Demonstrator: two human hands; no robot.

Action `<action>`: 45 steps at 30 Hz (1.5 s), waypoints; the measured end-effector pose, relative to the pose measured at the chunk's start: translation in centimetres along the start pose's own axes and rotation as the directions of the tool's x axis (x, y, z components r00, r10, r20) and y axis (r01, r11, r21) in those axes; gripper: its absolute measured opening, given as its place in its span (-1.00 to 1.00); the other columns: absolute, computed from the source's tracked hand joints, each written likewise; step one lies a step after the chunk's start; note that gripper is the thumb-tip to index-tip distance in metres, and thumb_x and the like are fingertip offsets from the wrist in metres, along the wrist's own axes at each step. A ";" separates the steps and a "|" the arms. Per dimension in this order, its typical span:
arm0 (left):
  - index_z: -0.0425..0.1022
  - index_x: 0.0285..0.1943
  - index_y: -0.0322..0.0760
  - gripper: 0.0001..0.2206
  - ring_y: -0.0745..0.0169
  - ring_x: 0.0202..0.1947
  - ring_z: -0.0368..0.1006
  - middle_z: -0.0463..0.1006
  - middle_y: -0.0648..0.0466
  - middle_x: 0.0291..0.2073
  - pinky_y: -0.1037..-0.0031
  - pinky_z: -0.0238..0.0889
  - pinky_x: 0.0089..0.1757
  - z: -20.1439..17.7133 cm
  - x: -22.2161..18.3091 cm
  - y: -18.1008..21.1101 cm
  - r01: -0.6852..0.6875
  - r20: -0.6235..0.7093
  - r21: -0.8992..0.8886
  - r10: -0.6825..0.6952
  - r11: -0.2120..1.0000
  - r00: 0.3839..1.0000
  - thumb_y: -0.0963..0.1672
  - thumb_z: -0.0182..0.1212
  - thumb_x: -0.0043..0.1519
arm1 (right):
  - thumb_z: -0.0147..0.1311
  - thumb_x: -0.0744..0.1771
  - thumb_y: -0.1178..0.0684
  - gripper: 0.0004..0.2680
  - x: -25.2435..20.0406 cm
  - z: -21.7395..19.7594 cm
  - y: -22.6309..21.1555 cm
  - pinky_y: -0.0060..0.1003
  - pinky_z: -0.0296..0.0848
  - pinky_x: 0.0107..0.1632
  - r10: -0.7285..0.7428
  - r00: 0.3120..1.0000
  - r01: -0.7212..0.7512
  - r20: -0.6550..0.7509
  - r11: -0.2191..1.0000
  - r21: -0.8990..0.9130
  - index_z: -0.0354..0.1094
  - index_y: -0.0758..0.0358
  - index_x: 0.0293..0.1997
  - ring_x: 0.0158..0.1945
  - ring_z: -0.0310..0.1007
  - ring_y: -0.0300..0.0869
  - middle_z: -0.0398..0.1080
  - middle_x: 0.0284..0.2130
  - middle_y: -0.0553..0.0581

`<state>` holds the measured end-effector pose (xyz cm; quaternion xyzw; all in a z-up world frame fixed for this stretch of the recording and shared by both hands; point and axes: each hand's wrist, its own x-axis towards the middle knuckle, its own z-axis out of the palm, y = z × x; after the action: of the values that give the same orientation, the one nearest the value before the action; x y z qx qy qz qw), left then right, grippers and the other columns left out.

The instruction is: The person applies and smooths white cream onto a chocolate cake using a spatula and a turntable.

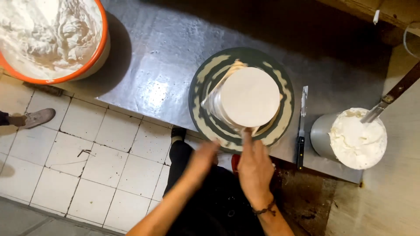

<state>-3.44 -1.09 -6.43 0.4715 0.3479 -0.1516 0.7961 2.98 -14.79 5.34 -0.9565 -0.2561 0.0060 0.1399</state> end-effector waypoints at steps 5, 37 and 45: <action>0.34 0.35 -0.21 -0.54 0.31 -0.36 0.44 0.59 0.03 -0.24 0.48 0.33 -0.30 -1.9 -0.5 7.0 -0.353 -0.278 0.032 0.347 0.935 0.896 0.00 0.15 0.31 | 0.07 0.32 0.25 -0.62 0.0 0.4 0.4 -0.14 0.47 -0.34 0.025 0.985 -0.036 -0.168 0.998 -0.060 0.22 0.39 0.32 -0.21 0.40 0.06 0.30 -0.29 0.21; 0.33 0.24 -0.30 -0.57 0.29 -0.20 0.51 0.61 0.00 -0.13 0.46 0.40 -0.22 -1.5 -0.1 6.9 -0.363 -0.234 -0.051 0.342 0.931 0.910 0.02 0.15 0.31 | 0.05 0.33 0.25 -0.63 0.7 0.0 -0.8 -0.05 0.48 -0.29 0.025 0.987 -0.022 -0.156 1.000 0.019 0.23 0.45 0.32 -0.15 0.40 0.12 0.34 -0.21 0.25; 0.24 0.31 -0.22 -0.56 0.27 -0.26 0.59 0.58 0.06 -0.07 0.40 0.53 -0.27 1.8 -1.0 2.3 -0.238 -0.132 -0.257 0.210 0.937 0.969 -0.03 0.15 0.27 | 0.07 0.28 0.25 -0.56 0.7 0.8 -2.5 -0.10 0.47 -0.24 -0.088 0.992 0.088 -0.091 0.996 -0.005 0.20 0.45 0.35 -0.20 0.39 0.09 0.36 -0.25 0.23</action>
<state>-2.12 -1.59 -3.67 0.4017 0.3498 0.0134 0.8462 2.29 -12.15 5.25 -0.9435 -0.2915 -0.0442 0.1510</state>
